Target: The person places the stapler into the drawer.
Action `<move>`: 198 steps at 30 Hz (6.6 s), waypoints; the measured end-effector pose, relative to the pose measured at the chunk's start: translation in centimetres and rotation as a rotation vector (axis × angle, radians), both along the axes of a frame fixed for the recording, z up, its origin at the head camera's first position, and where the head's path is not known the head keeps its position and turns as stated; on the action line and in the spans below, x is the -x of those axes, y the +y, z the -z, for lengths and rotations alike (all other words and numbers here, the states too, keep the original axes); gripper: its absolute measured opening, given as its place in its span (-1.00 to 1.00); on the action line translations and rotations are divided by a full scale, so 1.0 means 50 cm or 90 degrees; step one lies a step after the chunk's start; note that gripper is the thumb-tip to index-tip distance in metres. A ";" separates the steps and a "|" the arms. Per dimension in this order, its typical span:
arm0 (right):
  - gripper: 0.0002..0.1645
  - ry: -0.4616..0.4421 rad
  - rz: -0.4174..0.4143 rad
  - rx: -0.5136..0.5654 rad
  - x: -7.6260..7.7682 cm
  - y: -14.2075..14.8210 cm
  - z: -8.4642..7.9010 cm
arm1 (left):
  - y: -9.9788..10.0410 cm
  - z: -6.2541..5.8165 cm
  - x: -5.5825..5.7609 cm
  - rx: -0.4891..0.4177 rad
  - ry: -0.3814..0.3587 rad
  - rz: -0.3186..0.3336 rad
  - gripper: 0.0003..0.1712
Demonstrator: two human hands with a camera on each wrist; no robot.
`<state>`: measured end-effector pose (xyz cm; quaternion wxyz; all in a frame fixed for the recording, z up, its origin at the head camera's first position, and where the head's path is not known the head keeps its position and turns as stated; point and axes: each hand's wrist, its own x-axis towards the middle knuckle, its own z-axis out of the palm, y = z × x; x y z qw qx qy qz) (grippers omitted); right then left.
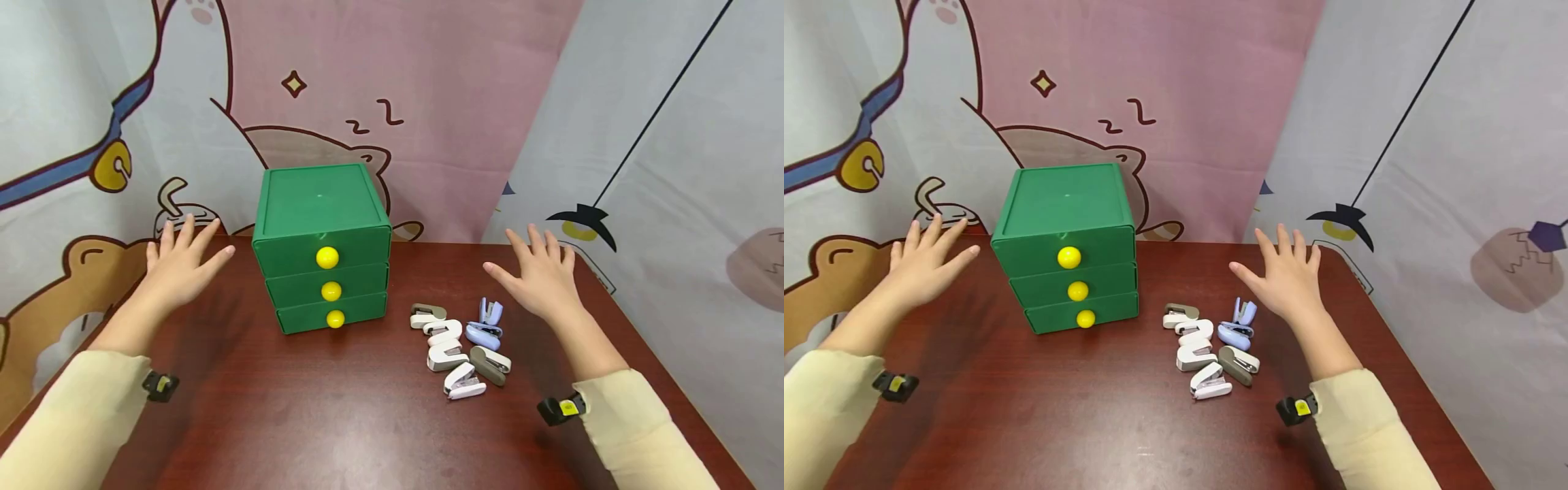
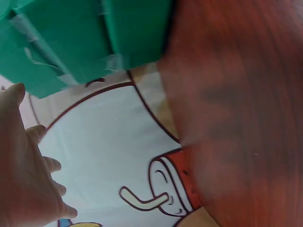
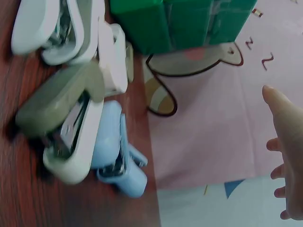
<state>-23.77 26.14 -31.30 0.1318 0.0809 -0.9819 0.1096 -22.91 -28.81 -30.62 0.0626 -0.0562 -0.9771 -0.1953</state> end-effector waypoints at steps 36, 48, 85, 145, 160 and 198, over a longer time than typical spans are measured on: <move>-0.39 0.342 -0.255 0.330 -0.081 -0.274 0.004 | 0.109 -0.023 -0.014 -0.449 0.160 0.127 -0.39; -0.45 0.310 -0.288 0.383 -0.084 -0.361 0.020 | 0.114 -0.004 0.010 -0.538 0.166 0.186 -0.44; -0.59 0.253 -0.363 0.421 -0.027 -0.482 0.032 | 0.110 0.018 0.030 -0.745 0.127 0.281 -0.50; -0.55 0.349 -0.498 0.429 -0.159 -0.395 0.027 | 0.105 0.027 0.033 -0.760 0.099 0.291 -0.50; -0.68 0.420 -0.456 0.475 -0.112 -0.267 0.023 | 0.104 0.025 0.034 -0.755 0.089 0.292 -0.49; -0.33 -0.128 -0.221 0.278 0.021 -0.183 0.205 | 0.106 0.026 0.029 -0.750 0.081 0.277 -0.47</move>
